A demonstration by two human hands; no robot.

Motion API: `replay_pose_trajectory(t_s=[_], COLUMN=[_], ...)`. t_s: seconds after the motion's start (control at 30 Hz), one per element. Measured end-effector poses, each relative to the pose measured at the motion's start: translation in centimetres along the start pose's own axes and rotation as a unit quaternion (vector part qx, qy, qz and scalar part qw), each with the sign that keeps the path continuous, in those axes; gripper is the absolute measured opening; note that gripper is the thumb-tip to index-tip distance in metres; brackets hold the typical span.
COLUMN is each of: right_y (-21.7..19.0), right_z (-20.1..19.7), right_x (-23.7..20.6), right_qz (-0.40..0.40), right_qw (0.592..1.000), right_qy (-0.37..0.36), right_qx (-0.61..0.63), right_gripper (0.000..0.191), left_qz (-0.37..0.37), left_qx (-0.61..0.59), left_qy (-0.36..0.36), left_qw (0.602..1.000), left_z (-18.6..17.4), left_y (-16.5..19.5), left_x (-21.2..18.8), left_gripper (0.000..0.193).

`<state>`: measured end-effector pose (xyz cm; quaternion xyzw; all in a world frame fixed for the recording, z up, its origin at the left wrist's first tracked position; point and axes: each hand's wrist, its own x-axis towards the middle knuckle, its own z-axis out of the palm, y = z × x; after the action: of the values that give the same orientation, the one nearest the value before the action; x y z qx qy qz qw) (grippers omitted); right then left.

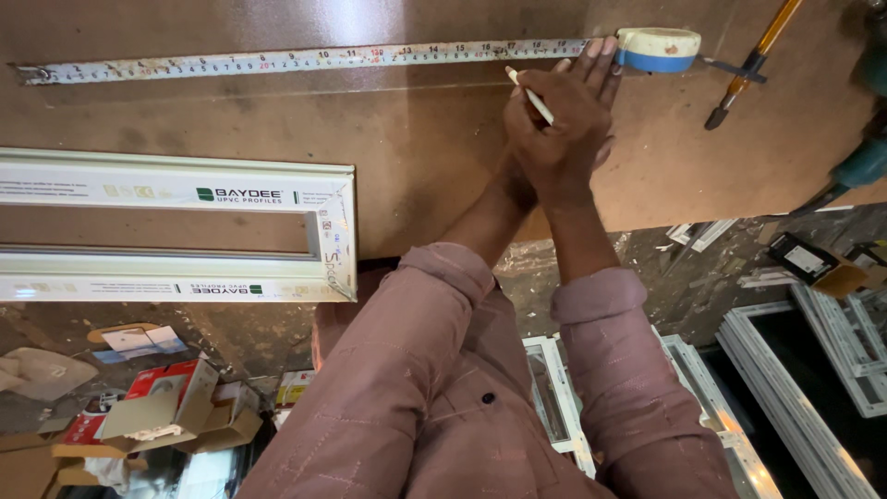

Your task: The person measures a white uPVC window frame profile on a workbench with a tape measure and marks it with a pencil. They reposition the frame, measure and mark a second profile piece, then lift and place a flat glass panel on the bench.

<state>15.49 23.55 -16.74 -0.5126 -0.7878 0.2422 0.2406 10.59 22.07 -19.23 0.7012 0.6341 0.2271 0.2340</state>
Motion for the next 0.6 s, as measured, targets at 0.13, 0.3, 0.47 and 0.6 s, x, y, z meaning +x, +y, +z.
replay_pose_trajectory(t_s=[0.13,0.3,0.47,0.6], right_y=[-0.18,-0.06,0.34,0.47], right_z=[0.09,0.12,0.39,0.55], right_x=[0.42,0.9,0.67,0.59], right_qz=[-0.006,0.001,-0.01,-0.038], right_qw=[1.0,1.0,0.999,0.998], right_qy=[-0.001,-0.015,-0.006,0.007], right_qx=[-0.014,-0.022,-0.03,-0.053], right_gripper=[0.015,0.014,0.014,0.015], left_qz=[-0.002,0.001,0.004,0.007], left_qx=[-0.013,-0.022,-0.032,-0.038], left_qy=[-0.004,-0.013,-0.017,-0.016], left_qw=[1.0,1.0,0.999,0.999], left_z=[0.04,0.18,0.51,0.8], left_y=[-0.14,-0.2,-0.17,-0.18], left_x=[0.06,-0.07,-0.27,-0.29], left_gripper=[0.079,0.081,0.083,0.085])
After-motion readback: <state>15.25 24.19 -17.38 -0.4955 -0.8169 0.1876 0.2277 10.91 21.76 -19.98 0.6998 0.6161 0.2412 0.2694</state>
